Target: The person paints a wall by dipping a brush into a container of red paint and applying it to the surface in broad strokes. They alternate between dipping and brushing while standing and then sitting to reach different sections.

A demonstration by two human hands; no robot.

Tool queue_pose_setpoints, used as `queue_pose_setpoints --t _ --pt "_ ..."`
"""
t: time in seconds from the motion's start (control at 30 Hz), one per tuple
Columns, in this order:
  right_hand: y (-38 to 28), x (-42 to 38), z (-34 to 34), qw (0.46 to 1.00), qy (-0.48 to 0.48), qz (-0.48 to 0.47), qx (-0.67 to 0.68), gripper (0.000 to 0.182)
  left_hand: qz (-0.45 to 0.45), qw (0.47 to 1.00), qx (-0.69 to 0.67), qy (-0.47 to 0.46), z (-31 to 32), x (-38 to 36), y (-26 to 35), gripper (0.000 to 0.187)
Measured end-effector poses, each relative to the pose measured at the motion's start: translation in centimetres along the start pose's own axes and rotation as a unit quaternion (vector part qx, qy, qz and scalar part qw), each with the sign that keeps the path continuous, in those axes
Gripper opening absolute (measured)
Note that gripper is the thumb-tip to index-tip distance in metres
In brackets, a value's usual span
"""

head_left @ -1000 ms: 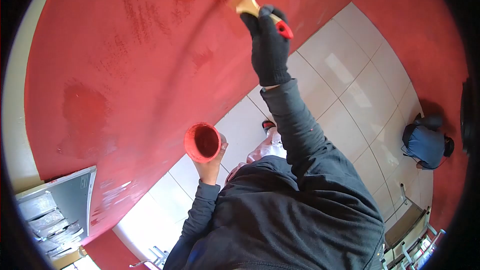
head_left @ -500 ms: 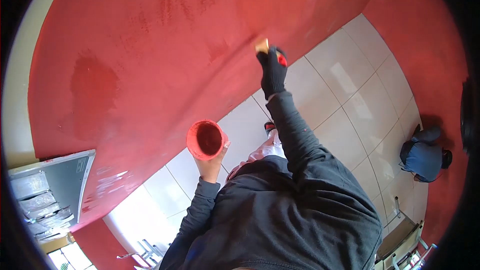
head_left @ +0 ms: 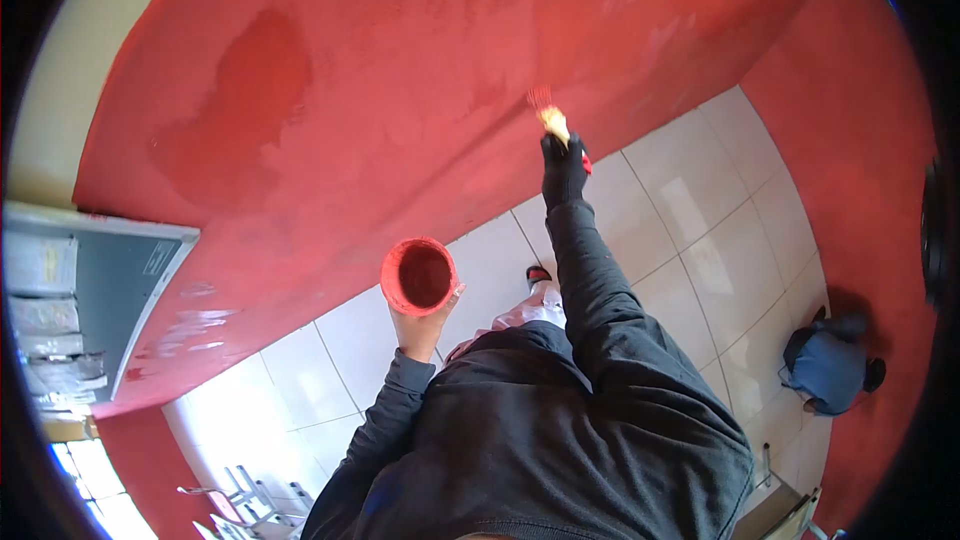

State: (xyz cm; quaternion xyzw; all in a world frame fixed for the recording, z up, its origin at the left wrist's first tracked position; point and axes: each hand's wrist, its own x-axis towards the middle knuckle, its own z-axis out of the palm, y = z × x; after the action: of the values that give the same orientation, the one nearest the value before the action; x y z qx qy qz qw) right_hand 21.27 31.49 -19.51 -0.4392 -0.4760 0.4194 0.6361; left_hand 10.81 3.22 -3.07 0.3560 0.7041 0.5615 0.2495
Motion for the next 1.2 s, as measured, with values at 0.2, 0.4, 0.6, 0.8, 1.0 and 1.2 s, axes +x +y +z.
queue_pose_setpoints --t 0.2,0.4,0.6,0.8,1.0,1.2 --pt "-0.5 -4.1 -2.7 0.914 0.015 0.298 0.274 0.028 0.071 0.997 -0.012 0.034 -2.6 -1.4 -3.4 0.058" --pt "-17.9 -6.6 -0.9 0.924 -0.276 0.224 0.140 0.026 0.101 0.993 -0.001 0.067 -5.3 -3.1 -3.9 0.061" --pt "-32.9 -11.9 2.1 0.893 -0.434 0.118 0.000 0.019 0.171 0.978 0.040 0.109 -7.5 -4.3 -3.9 0.080" --pt "-36.4 -17.6 4.4 0.833 -0.509 -0.141 -0.165 0.013 0.177 0.977 0.014 0.114 -9.0 -5.2 -3.2 0.081" --pt "-36.8 -18.9 5.2 0.820 -0.543 -0.068 -0.167 0.011 0.150 0.976 -0.082 0.133 -9.4 -5.8 -2.8 0.068" --pt "-36.8 -19.3 5.7 0.793 -0.567 -0.152 -0.162 0.013 0.164 0.979 -0.008 0.124 -10.1 -6.1 -3.2 0.077"
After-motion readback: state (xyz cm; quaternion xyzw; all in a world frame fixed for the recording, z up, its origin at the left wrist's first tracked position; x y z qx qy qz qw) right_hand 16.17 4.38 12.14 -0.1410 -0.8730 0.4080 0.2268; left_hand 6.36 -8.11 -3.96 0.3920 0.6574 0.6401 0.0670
